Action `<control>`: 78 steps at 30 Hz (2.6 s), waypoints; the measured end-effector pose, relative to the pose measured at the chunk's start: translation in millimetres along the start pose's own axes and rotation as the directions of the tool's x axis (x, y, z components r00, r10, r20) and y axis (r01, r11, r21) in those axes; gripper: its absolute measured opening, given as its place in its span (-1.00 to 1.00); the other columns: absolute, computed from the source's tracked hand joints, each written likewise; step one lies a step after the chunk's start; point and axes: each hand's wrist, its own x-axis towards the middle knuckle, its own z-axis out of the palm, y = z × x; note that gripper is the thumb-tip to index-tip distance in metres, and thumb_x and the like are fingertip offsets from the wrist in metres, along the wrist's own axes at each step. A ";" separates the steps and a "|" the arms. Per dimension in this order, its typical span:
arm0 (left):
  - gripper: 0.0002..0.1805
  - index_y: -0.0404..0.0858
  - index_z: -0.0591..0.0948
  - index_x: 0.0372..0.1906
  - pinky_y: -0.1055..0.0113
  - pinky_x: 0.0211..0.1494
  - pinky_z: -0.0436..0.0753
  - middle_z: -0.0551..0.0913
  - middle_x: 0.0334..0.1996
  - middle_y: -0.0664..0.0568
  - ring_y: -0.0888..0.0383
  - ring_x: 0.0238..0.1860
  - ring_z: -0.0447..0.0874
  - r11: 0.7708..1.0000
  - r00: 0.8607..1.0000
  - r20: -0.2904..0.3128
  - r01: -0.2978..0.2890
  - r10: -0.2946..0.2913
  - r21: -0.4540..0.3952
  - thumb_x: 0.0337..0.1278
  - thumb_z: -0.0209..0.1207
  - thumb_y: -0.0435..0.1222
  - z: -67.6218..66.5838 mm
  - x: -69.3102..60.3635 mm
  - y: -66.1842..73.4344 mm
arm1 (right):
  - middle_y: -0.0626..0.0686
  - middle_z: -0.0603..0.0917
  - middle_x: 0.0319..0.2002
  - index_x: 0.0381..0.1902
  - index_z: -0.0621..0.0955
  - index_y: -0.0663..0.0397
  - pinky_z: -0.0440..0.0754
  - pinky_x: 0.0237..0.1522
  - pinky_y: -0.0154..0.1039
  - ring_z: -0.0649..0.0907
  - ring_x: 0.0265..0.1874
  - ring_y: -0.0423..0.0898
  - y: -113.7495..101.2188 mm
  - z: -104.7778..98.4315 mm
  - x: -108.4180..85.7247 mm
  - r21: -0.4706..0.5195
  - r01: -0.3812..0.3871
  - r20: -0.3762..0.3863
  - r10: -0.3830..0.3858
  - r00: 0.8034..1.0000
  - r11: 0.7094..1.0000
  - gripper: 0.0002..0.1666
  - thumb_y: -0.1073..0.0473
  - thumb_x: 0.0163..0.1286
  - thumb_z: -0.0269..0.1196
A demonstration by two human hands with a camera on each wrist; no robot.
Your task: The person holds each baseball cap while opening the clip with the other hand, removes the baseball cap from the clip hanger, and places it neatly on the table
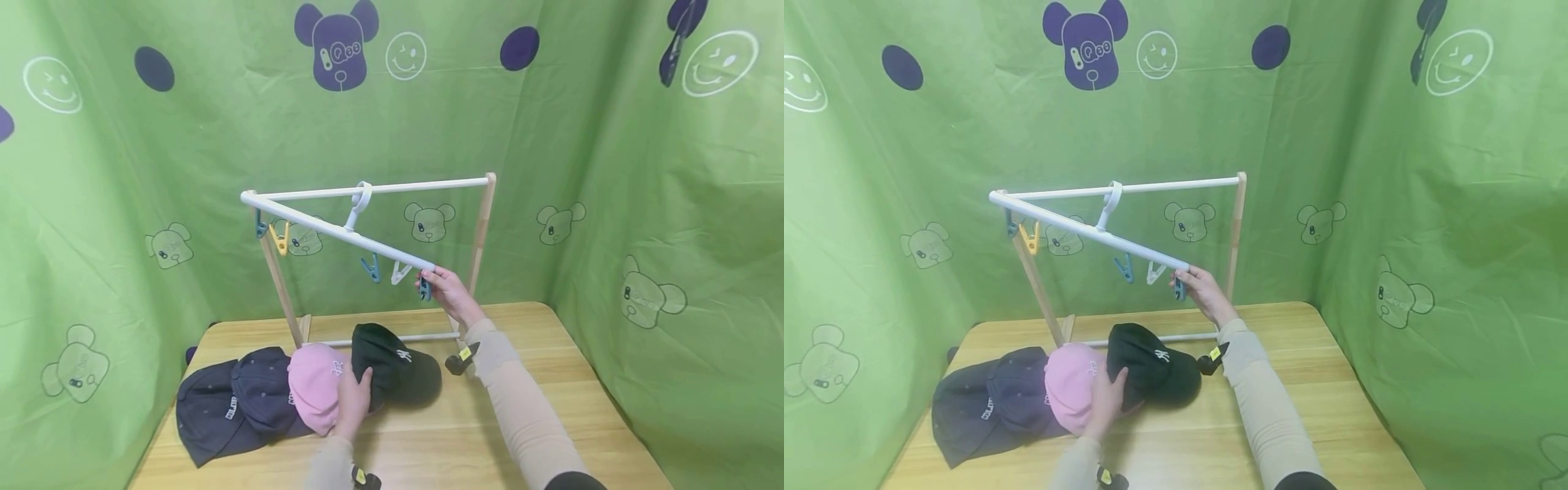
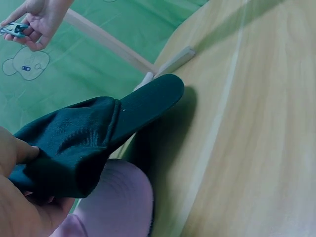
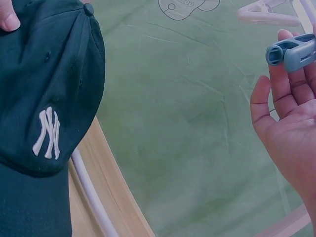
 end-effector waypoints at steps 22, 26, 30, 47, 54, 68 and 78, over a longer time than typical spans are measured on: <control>-0.57 -0.63 0.37 0.17 -0.18 0.38 0.34 0.47 0.13 -0.55 -0.40 0.25 0.40 0.998 0.996 0.086 -0.010 0.005 0.055 0.33 0.05 -0.40 12.8 -7.6 -16.2 | -0.15 0.73 -0.36 -0.30 0.68 -0.12 0.60 -0.23 -0.42 0.70 -0.36 -0.27 -0.6 -3.1 -3.2 0.030 0.032 0.011 -0.033 0.999 0.999 -0.75 0.24 0.48 0.08; -0.53 -0.65 0.33 0.20 -0.21 0.40 0.29 0.42 0.17 -0.59 -0.44 0.28 0.35 0.998 0.995 0.102 0.007 -0.013 0.058 0.32 0.06 -0.41 11.4 -9.3 -17.6 | -0.14 0.73 -0.36 -0.26 0.67 -0.07 0.60 -0.23 -0.40 0.69 -0.36 -0.25 -0.7 -4.6 -3.3 0.040 0.042 0.002 -0.042 0.999 0.998 -0.80 0.22 0.47 0.10; -0.52 -0.66 0.33 0.20 -0.21 0.39 0.29 0.41 0.18 -0.60 -0.44 0.28 0.34 0.998 0.994 0.109 0.016 -0.023 0.065 0.31 0.07 -0.40 9.9 -10.4 -18.0 | -0.12 0.73 -0.34 -0.22 0.66 -0.05 0.61 -0.23 -0.39 0.69 -0.36 -0.25 -1.3 -7.8 -4.1 0.044 0.047 -0.004 -0.046 0.999 0.998 -0.81 0.20 0.48 0.10; -0.50 -0.62 0.38 0.14 -0.22 0.31 0.38 0.46 0.09 -0.61 -0.48 0.18 0.41 0.998 0.993 0.108 -0.045 0.040 0.041 0.40 0.00 -0.22 12.9 -14.7 -37.0 | -0.11 0.73 -0.33 -0.18 0.64 0.00 0.61 -0.16 -0.37 0.68 -0.32 -0.22 -3.9 -24.8 -14.0 0.070 0.045 -0.024 -0.044 0.999 0.997 -0.83 0.16 0.48 0.10; -0.48 -0.65 0.31 0.24 -0.24 0.41 0.25 0.37 0.22 -0.60 -0.46 0.31 0.30 0.998 0.985 0.162 0.046 -0.052 0.041 0.30 0.07 -0.39 9.9 -14.6 -30.9 | -0.10 0.72 -0.30 -0.15 0.64 0.00 0.62 -0.13 -0.37 0.68 -0.32 -0.24 -4.8 -27.2 -15.5 0.101 0.043 -0.010 -0.042 0.999 0.994 -0.81 0.19 0.49 0.07; -0.58 -0.55 0.41 0.17 -0.20 0.29 0.42 0.53 0.10 -0.50 -0.38 0.18 0.48 0.991 0.968 0.221 0.106 -0.121 0.082 0.33 0.06 -0.37 1.2 -10.5 -34.3 | -0.10 0.70 -0.23 -0.19 0.68 -0.10 0.60 -0.11 -0.39 0.65 -0.28 -0.25 -4.7 -34.7 -19.4 0.082 -0.005 -0.027 0.007 1.000 0.997 -0.72 0.16 0.53 0.02; -0.62 -0.54 0.44 0.14 -0.09 0.08 0.61 0.63 -0.08 -0.40 -0.22 -0.03 0.64 0.988 0.961 0.232 0.141 -0.151 0.061 0.34 0.06 -0.36 -3.6 -6.8 -34.7 | -0.11 0.74 -0.23 -0.15 0.69 -0.07 0.61 -0.06 -0.38 0.67 -0.26 -0.23 -7.3 -37.9 -21.9 0.120 0.010 -0.023 -0.007 1.000 0.993 -0.71 0.19 0.53 0.00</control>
